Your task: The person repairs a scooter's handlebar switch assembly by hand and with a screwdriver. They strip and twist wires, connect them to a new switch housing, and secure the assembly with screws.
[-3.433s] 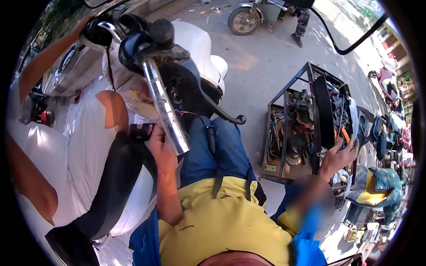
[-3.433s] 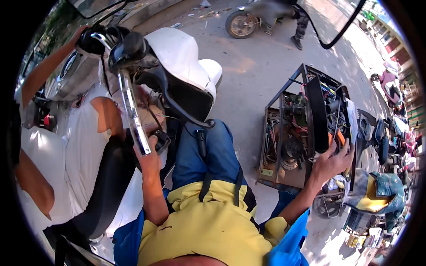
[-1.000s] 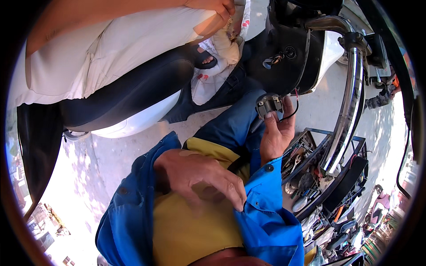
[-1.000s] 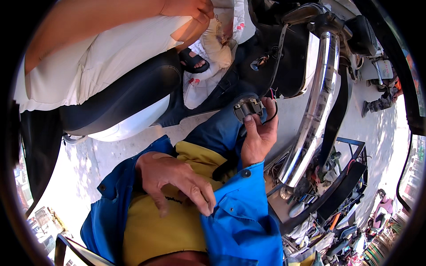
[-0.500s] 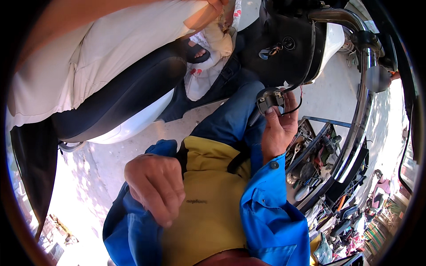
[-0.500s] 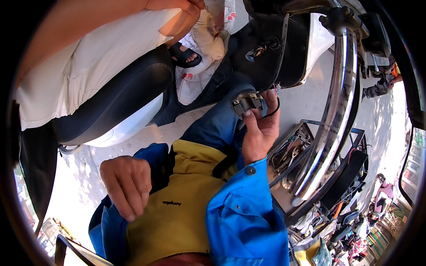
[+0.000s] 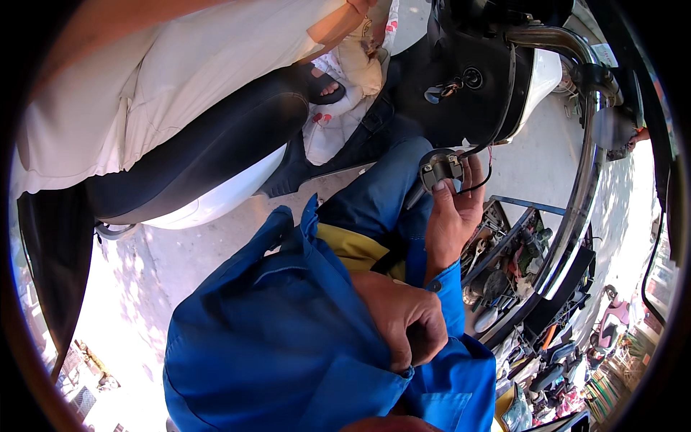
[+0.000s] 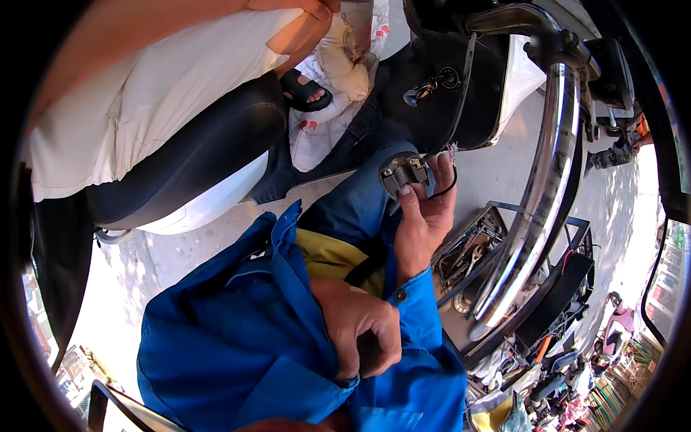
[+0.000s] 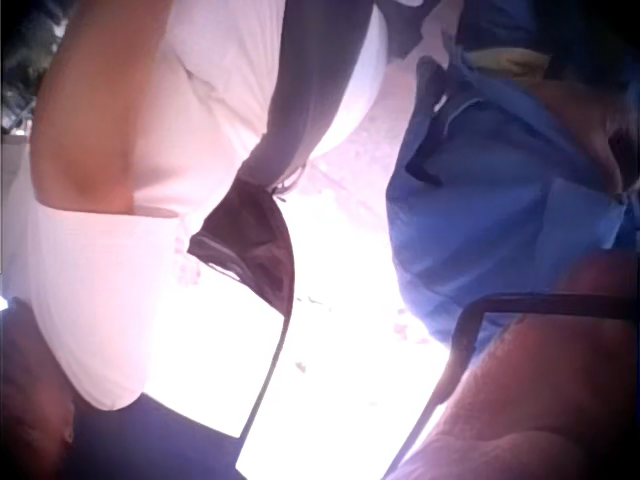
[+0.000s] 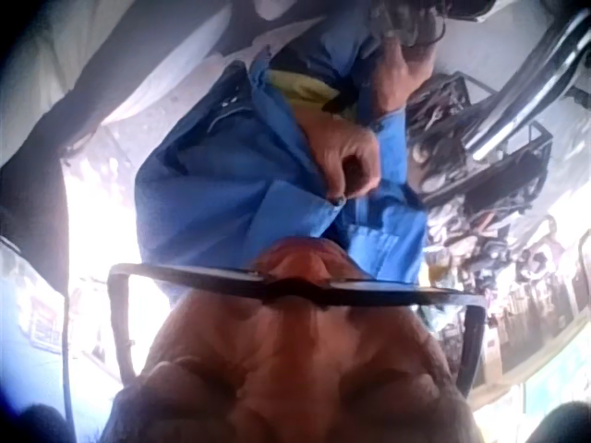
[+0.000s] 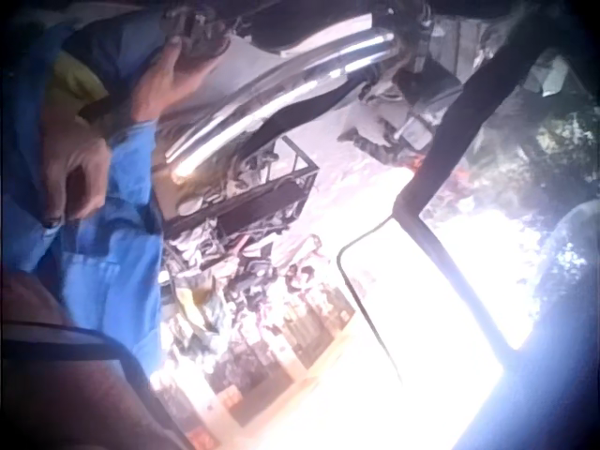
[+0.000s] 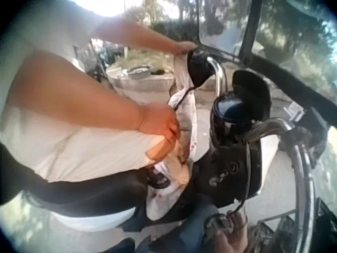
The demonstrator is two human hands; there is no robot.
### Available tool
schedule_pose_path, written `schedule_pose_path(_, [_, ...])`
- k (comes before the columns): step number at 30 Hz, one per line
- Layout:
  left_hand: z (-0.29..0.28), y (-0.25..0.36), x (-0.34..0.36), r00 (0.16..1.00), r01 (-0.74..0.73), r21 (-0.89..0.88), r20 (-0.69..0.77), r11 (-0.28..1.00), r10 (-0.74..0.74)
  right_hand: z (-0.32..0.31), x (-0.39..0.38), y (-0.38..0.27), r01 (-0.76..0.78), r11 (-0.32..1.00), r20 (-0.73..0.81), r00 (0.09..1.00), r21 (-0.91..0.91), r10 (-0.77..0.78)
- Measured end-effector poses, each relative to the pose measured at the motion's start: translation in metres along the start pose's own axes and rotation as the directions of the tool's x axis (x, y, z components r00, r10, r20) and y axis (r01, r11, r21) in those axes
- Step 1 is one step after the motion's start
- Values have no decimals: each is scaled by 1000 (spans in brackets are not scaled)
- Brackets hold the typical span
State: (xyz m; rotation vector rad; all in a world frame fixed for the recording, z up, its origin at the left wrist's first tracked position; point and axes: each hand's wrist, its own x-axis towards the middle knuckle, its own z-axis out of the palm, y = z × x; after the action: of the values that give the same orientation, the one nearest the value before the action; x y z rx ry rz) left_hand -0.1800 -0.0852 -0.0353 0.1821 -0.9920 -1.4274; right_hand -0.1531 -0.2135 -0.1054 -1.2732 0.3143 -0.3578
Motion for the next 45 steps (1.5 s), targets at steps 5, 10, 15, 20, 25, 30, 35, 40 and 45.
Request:
schedule_pose_path(5, [-48,-15,-56,993,-15,-150,-114,989,-2,4,1,-7,19,1000,75,997,-12,-18])
schedule_pose_path(10, [-116,-22,-142,585,67,-9,-809,998,-47,4,4,-9,17,1000,25,1000,26,-18])
schedule_pose_path(15, [-144,-2,-144,251,-170,295,-910,940,331,4,8,-9,24,1000,26,999,7,-24])
schedule_pose_path(20, [-171,19,-140,77,246,470,-881,848,466,9,11,-11,-1,1000,26,1000,15,1])
schedule_pose_path(25, [-289,-45,-235,-92,918,221,-692,331,716,8,7,-8,1,1000,-10,1000,19,-1])
schedule_pose_path(30, [-324,-68,-238,138,987,157,-798,-19,586,2,7,-7,-28,998,-51,998,49,31])
schedule_pose_path(35, [-357,-98,-257,27,994,-30,-864,-105,503,2,8,-13,-92,995,-3,996,32,92])
schedule_pose_path(40, [-349,-56,-232,-30,997,-60,-862,-43,507,-2,8,-12,-104,994,-36,994,-43,103])
schedule_pose_path(45, [-299,-22,-194,46,937,270,-724,223,688,-4,6,-16,-123,992,-43,992,-26,121])
